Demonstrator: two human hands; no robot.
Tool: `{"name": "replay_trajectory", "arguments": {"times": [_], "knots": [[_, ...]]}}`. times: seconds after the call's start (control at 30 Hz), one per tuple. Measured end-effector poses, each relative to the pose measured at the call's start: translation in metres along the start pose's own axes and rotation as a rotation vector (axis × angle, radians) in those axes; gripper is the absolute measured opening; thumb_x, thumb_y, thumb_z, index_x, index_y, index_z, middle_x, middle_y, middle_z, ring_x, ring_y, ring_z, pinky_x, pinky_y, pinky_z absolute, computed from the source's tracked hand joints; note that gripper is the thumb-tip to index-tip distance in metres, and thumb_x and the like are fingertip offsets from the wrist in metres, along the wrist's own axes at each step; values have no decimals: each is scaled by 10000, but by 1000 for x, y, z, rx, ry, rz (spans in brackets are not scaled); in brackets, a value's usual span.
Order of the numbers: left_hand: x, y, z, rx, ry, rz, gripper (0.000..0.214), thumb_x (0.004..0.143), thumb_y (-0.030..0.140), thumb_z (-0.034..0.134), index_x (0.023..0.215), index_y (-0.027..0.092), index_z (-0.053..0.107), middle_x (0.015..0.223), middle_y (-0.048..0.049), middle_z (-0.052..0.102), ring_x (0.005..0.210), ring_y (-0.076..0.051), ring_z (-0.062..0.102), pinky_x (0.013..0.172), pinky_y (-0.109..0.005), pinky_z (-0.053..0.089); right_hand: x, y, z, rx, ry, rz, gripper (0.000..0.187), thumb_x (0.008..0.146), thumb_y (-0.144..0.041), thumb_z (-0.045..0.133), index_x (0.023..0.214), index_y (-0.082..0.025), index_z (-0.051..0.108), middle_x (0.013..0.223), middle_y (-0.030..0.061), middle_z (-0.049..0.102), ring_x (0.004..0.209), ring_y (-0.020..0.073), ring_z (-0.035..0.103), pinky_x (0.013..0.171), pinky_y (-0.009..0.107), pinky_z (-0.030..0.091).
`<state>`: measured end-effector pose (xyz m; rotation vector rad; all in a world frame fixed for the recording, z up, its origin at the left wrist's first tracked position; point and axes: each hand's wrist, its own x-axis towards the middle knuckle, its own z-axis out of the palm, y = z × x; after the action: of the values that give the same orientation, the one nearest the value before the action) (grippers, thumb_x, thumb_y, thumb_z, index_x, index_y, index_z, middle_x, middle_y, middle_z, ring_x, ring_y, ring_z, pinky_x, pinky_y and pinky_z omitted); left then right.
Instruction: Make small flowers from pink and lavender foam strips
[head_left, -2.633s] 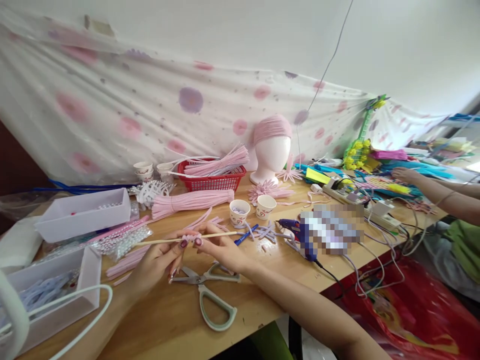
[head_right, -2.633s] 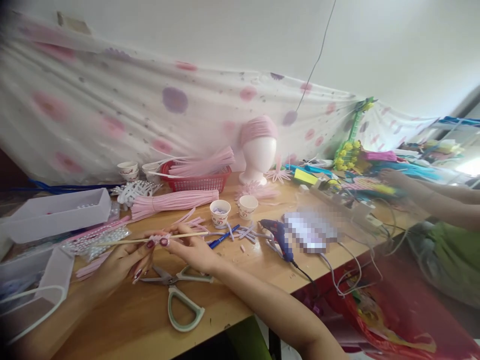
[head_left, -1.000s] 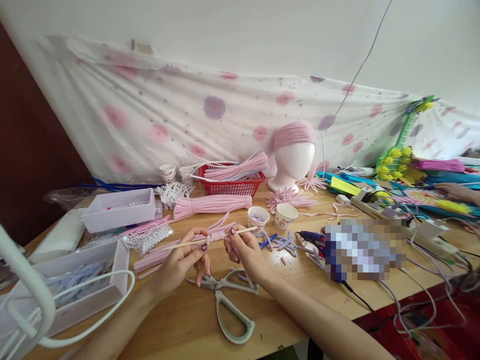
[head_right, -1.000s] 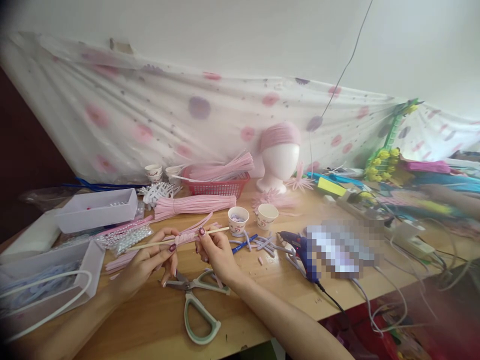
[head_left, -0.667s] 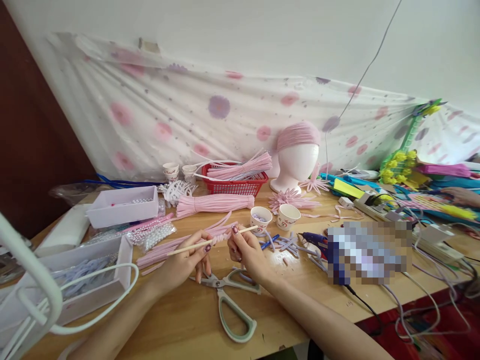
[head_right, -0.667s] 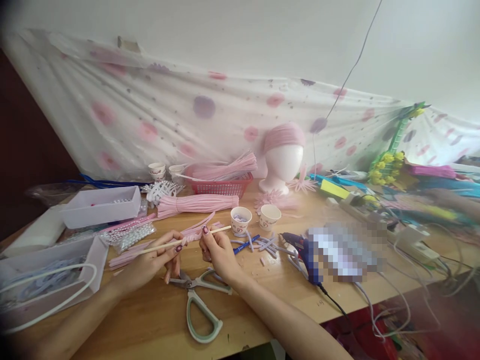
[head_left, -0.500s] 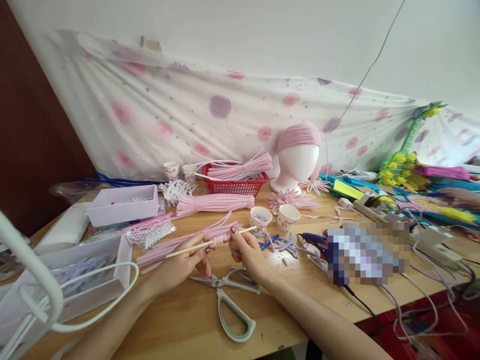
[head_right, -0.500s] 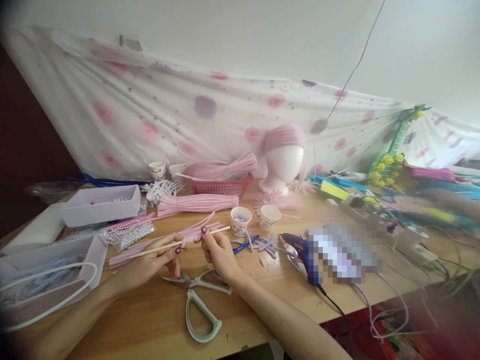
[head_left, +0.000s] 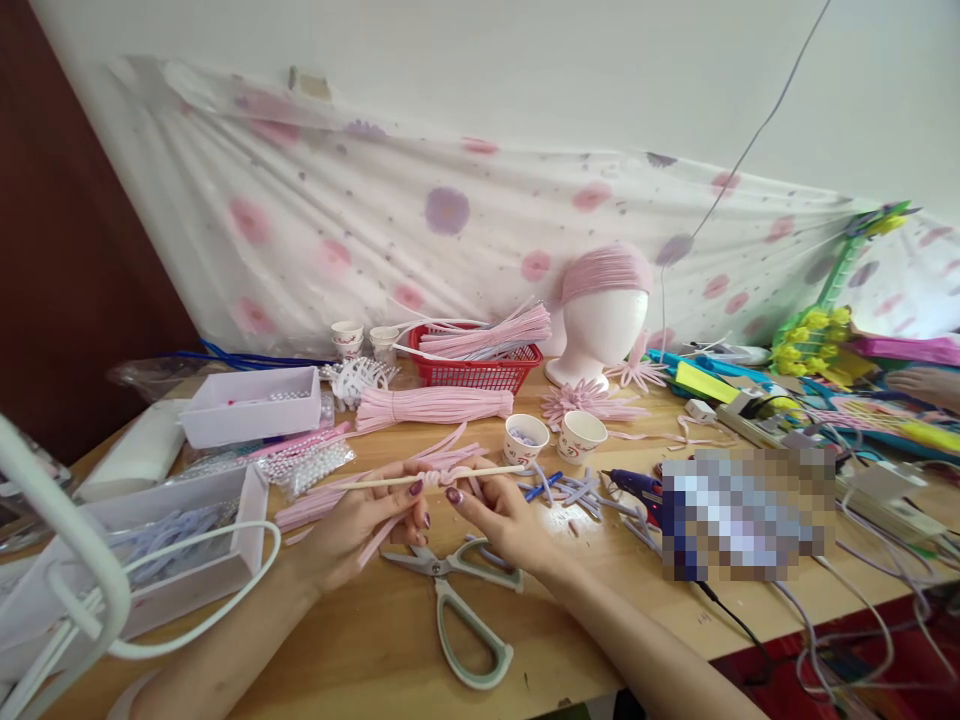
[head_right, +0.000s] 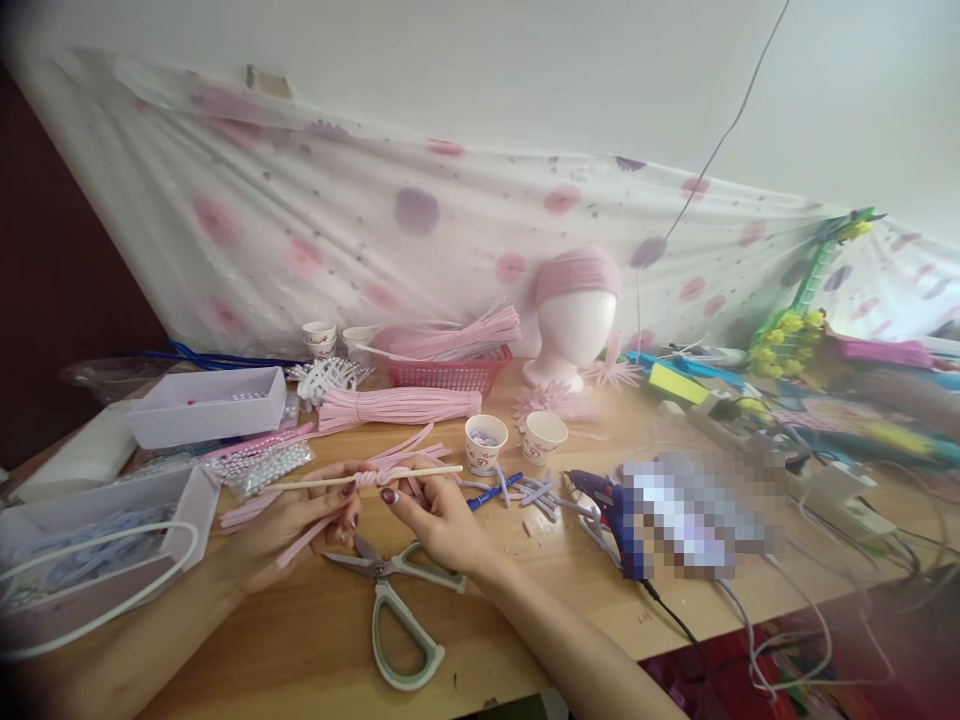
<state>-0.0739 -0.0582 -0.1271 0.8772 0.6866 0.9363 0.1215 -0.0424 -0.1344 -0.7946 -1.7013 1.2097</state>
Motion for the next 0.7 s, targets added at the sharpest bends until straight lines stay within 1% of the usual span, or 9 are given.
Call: {"name": "replay_trajectory", "arguments": {"times": [0.1, 0.2, 0.27, 0.3, 0.4, 0.5, 0.6, 0.7], "knots": [[0, 6, 0, -76, 40, 0, 409, 631, 287, 880, 944, 129, 668, 601, 13, 656, 536, -100, 627, 557, -191, 540, 1, -1, -9, -31, -118, 27, 323, 913, -492, 540, 805, -189, 559, 686, -30, 377, 610, 120, 325, 578, 262, 291], [1, 9, -2, -138, 102, -23, 262, 671, 160, 830, 878, 115, 677, 587, 4, 661, 488, -78, 604, 528, -177, 537, 3, -4, -14, -129, -144, -32, 316, 946, -462, 483, 835, -189, 597, 705, -14, 413, 634, 135, 357, 592, 271, 299], [3, 8, -3, -158, 105, -43, 192, 688, 131, 803, 828, 106, 674, 568, 6, 649, 456, -65, 583, 501, -167, 522, 5, -5, -15, -159, -152, -59, 282, 953, -418, 474, 832, -194, 595, 710, -11, 416, 632, 136, 356, 582, 269, 293], [3, 8, -4, -153, 86, -55, 192, 682, 151, 813, 803, 103, 672, 557, 6, 644, 441, -62, 575, 488, -166, 514, 5, -5, -15, -158, -164, -54, 257, 951, -389, 475, 819, -196, 583, 700, -15, 410, 622, 133, 345, 573, 266, 286], [2, 6, -2, -88, 1, -51, 295, 641, 282, 867, 768, 105, 668, 535, 8, 638, 420, -67, 563, 473, -179, 501, 7, -5, -16, -166, -196, -30, 194, 931, -292, 481, 771, -199, 538, 653, -31, 398, 597, 125, 325, 560, 257, 276], [-1, 7, 3, 41, -46, 43, 347, 649, 373, 858, 793, 121, 668, 546, 0, 656, 474, -102, 607, 504, -203, 505, 8, -3, -16, -222, -184, -82, 167, 904, -215, 454, 750, -193, 514, 631, -35, 415, 585, 122, 348, 565, 255, 289], [-3, 8, 8, 166, -43, 157, 351, 680, 417, 830, 778, 131, 651, 583, -16, 685, 544, -128, 641, 556, -231, 529, 10, -1, -16, -257, -192, -141, 142, 875, -164, 432, 774, -185, 529, 638, -30, 440, 584, 120, 365, 573, 252, 306], [-4, 8, 10, 238, -16, 245, 356, 705, 437, 808, 783, 144, 622, 608, -18, 706, 564, -127, 648, 573, -228, 532, 10, -2, -15, -280, -200, -155, 154, 874, -149, 427, 791, -182, 553, 632, -29, 445, 588, 122, 378, 576, 247, 318]]}}
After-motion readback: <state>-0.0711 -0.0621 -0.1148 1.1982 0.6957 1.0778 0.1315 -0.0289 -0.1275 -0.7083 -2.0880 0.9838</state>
